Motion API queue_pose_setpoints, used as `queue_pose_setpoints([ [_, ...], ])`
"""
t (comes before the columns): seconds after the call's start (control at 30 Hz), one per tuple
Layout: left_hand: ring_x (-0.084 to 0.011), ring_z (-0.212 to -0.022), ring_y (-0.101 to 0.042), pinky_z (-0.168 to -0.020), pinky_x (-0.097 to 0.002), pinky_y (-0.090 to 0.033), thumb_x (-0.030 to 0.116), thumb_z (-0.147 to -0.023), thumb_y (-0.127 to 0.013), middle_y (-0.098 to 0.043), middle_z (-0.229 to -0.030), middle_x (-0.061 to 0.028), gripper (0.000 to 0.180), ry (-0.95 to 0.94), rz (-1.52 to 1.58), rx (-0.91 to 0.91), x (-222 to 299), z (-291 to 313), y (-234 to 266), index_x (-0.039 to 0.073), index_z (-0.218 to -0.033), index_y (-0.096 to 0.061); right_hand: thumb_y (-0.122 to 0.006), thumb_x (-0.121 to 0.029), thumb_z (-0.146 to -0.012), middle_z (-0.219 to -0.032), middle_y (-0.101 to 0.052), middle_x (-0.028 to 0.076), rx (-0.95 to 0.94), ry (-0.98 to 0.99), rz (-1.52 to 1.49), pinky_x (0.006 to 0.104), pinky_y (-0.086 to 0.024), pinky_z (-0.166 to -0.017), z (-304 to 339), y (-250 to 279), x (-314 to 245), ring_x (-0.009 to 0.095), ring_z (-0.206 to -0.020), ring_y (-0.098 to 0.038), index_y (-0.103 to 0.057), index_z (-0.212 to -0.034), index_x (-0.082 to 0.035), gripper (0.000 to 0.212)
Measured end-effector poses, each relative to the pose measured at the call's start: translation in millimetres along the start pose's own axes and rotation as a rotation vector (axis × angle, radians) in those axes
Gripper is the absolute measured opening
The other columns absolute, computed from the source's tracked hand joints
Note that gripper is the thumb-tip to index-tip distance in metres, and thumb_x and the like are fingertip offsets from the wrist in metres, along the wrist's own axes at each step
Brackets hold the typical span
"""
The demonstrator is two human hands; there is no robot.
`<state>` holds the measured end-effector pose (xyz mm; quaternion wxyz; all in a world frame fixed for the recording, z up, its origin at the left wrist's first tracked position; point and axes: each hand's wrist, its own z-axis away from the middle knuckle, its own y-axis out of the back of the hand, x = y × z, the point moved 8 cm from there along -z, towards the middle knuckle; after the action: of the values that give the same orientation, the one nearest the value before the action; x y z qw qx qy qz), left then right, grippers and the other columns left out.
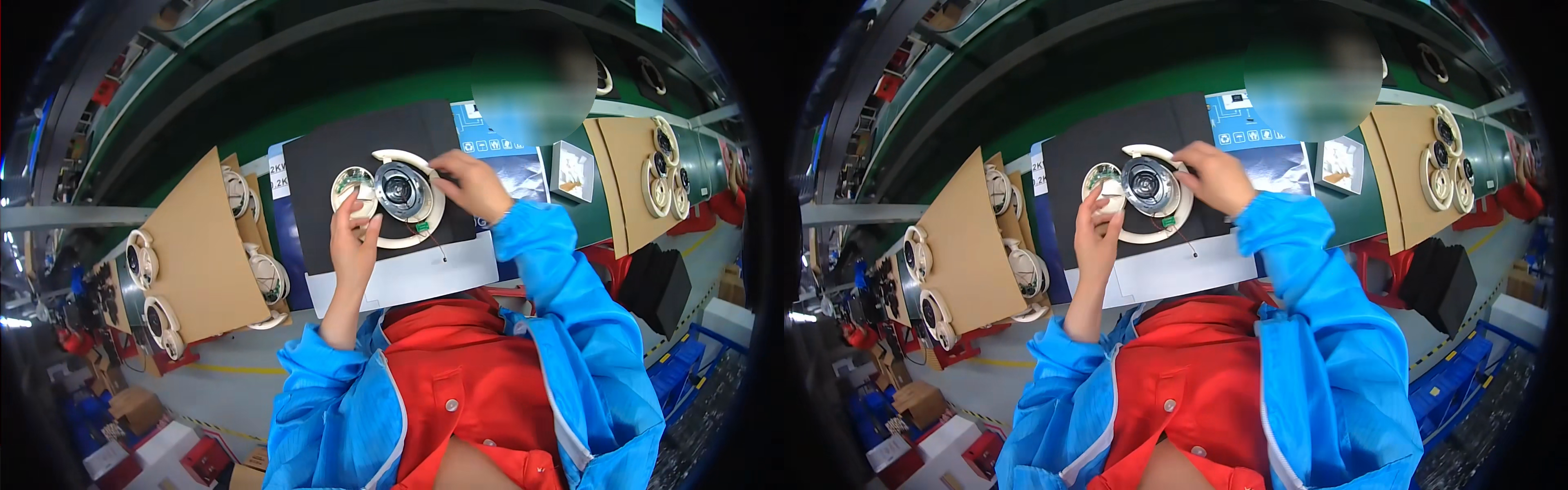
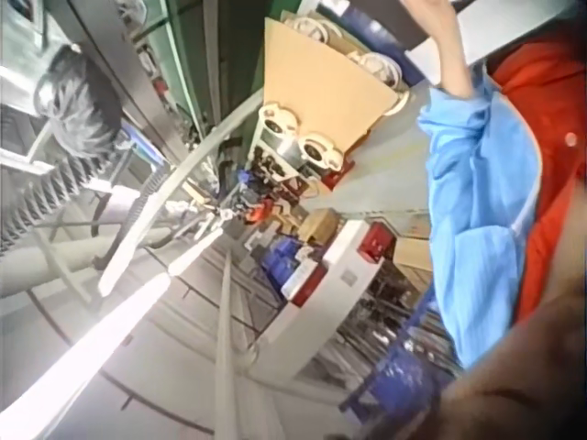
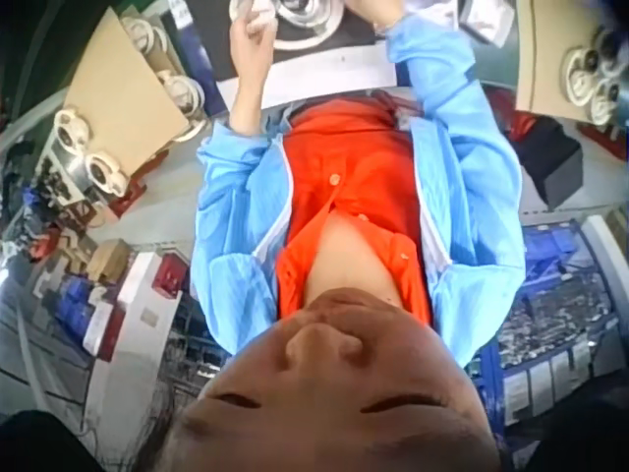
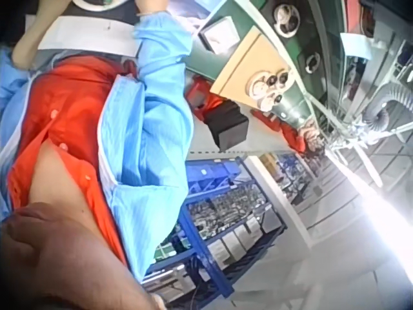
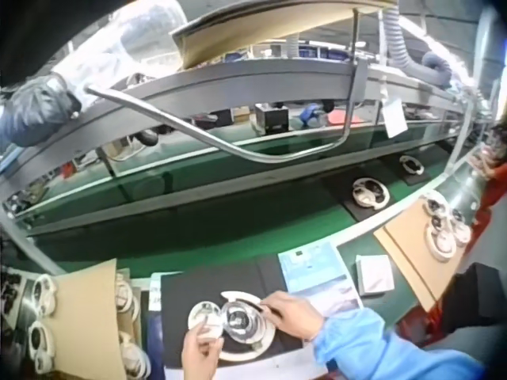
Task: Assembling circular components onto base plates at an industrial workstation.
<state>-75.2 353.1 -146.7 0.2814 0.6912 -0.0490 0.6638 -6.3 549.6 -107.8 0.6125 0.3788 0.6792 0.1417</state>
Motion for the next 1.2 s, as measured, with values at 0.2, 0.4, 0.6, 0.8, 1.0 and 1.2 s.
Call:
queue_pose_setpoints([
  [0.2, -0.0267, -0.072, -0.056, -0.063, -0.0341, -0.045, 0.011, -0.069, -0.065, -0.054, -0.085, -0.0133, 0.052, -0.16, -0.628, -0.069, 32.7, -57.3, -33.1, 0.011, -0.116, -0.043, -0.053, -0.004, -0.076, -0.092, -0.058, 0.013, 0.003, 0.012, 0.042, 0.0341, -0.044, -0.076, -30.8, -40.1, -1.5, 0.028, -0.085, -0.055, -0.056, -0.098, -0.002, 0.022],
  [0.4, -0.0128, -0.061, -0.055, -0.055, -0.0234, -0.044, 0.0, -0.066, -0.066, -0.055, -0.071, -0.0044, 0.061, 0.036, 0.059, -0.115, 42.9, -60.7, -1.8, 0.013, -0.12, -0.041, -0.043, 0.006, -0.078, -0.096, -0.059, 0.01, -0.199, -0.326, -0.556, 0.0252, -0.046, -0.072, -21.4, -46.2, 26.5, 0.014, -0.088, -0.056, -0.05, -0.109, 0.0, 0.032],
  [0.6, -0.0077, -0.065, -0.053, -0.053, -0.0179, -0.04, -0.001, -0.074, -0.06, -0.058, -0.082, -0.0065, 0.062, 0.246, 0.591, -0.006, 4.6, -44.2, 55.9, 0.01, -0.127, -0.03, -0.05, 0.001, -0.076, -0.091, -0.061, 0.007, -0.772, -0.25, -0.365, 0.0233, -0.044, -0.077, -1.0, -67.8, -3.2, 0.014, -0.083, -0.057, -0.055, -0.104, 0.0, 0.028],
  [0.8, -0.0169, -0.072, -0.051, -0.066, -0.0285, -0.044, 0.003, -0.069, -0.064, -0.049, -0.085, -0.0086, 0.061, 0.018, -0.318, 0.206, -4.4, -41.2, 66.2, 0.009, -0.124, -0.035, -0.062, -0.008, -0.075, -0.081, -0.062, 0.008, -0.471, -0.336, -0.366, 0.0223, -0.046, -0.071, 0.9, -48.5, 22.6, 0.012, -0.074, -0.058, -0.061, -0.092, 0.001, 0.019],
  [1.0, -0.0327, -0.106, -0.04, -0.088, -0.0411, -0.034, 0.016, -0.057, -0.073, -0.036, -0.115, -0.0153, 0.064, -0.446, -0.507, -0.209, 60.1, -16.0, -38.5, 0.011, -0.113, -0.043, -0.064, -0.007, -0.073, -0.077, -0.062, 0.006, -0.347, -0.33, -0.449, 0.0214, -0.047, -0.065, 6.4, -47.2, 29.4, 0.011, -0.068, -0.057, -0.062, -0.085, 0.001, 0.015],
  [1.2, -0.0252, -0.079, -0.057, -0.066, -0.0316, -0.047, 0.005, -0.06, -0.07, -0.045, -0.11, -0.0089, 0.046, -0.307, -0.466, -0.356, 33.1, -38.8, -57.7, 0.008, -0.099, -0.047, -0.066, -0.009, -0.067, -0.069, -0.059, 0.008, -0.141, -0.084, -0.163, 0.024, -0.047, -0.057, 1.1, -29.8, 13.7, 0.015, -0.06, -0.058, -0.062, -0.076, -0.003, 0.012],
])
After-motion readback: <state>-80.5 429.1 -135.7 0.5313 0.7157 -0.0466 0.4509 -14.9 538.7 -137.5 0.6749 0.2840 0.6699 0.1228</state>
